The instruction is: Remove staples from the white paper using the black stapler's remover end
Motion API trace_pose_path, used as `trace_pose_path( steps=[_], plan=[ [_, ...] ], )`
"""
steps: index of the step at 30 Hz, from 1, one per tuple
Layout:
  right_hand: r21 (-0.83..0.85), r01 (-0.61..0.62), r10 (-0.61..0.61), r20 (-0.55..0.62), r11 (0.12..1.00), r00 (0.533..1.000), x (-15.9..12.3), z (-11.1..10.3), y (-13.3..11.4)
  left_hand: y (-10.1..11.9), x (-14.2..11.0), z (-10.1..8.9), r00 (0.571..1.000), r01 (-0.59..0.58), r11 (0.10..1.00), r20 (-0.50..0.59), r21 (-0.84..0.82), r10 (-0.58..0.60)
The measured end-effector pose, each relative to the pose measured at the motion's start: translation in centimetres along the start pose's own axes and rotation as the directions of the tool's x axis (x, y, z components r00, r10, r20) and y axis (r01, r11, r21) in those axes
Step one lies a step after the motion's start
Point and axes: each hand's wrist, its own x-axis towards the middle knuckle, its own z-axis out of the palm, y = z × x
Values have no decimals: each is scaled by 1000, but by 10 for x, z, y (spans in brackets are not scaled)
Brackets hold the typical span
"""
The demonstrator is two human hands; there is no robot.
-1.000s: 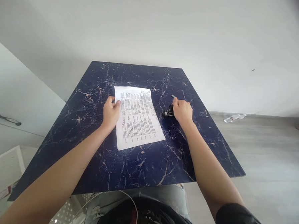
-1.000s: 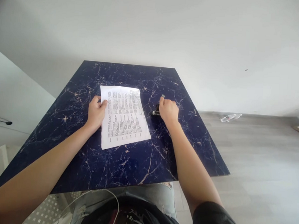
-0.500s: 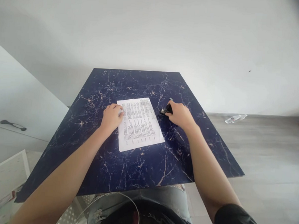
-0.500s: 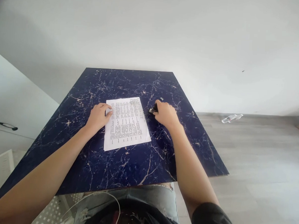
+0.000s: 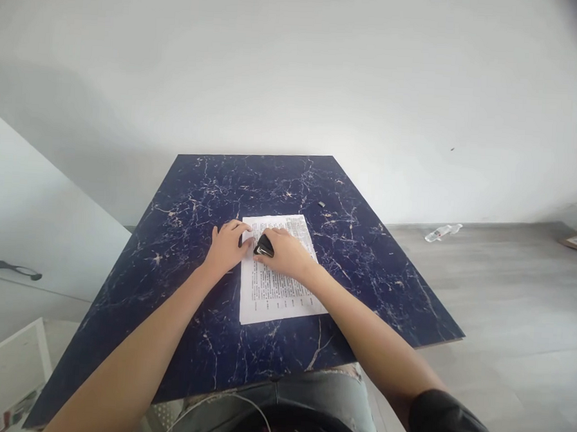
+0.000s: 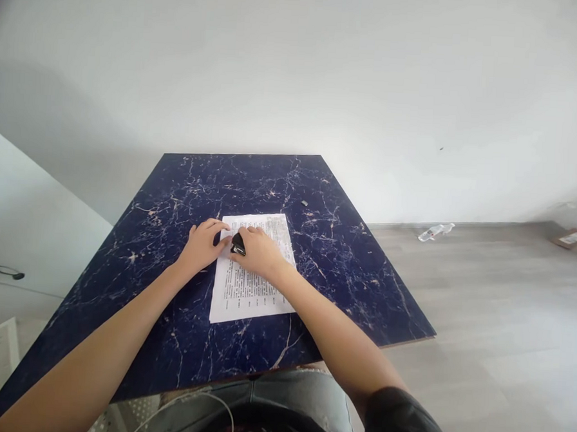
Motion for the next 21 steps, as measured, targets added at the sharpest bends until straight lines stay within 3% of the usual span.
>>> trace_pose_path(
  steps=[2, 4, 7, 12, 21],
  plan=[
    [128, 74, -82, 62, 989, 995, 1, -3, 11, -4, 2, -1, 998, 15, 998, -66, -65, -20],
    [181, 42, -66, 128, 983, 990, 0, -4, 19, -11, 4, -1, 990, 22, 993, -137, -116, -38],
    [96, -54, 39, 160, 994, 986, -2, -4, 23, -22, 7, 0, 978, 18, 988, -202, -154, -50],
    [29, -129, 122, 181, 991, 976, -9, -15, 33, -28, 7, 3, 973, 25, 984, -221, -177, -64],
    [44, -296, 281, 206, 954, 937, -73, -75, 126, -26, 5, 6, 974, 35, 988, -218, -149, -67]
  ],
)
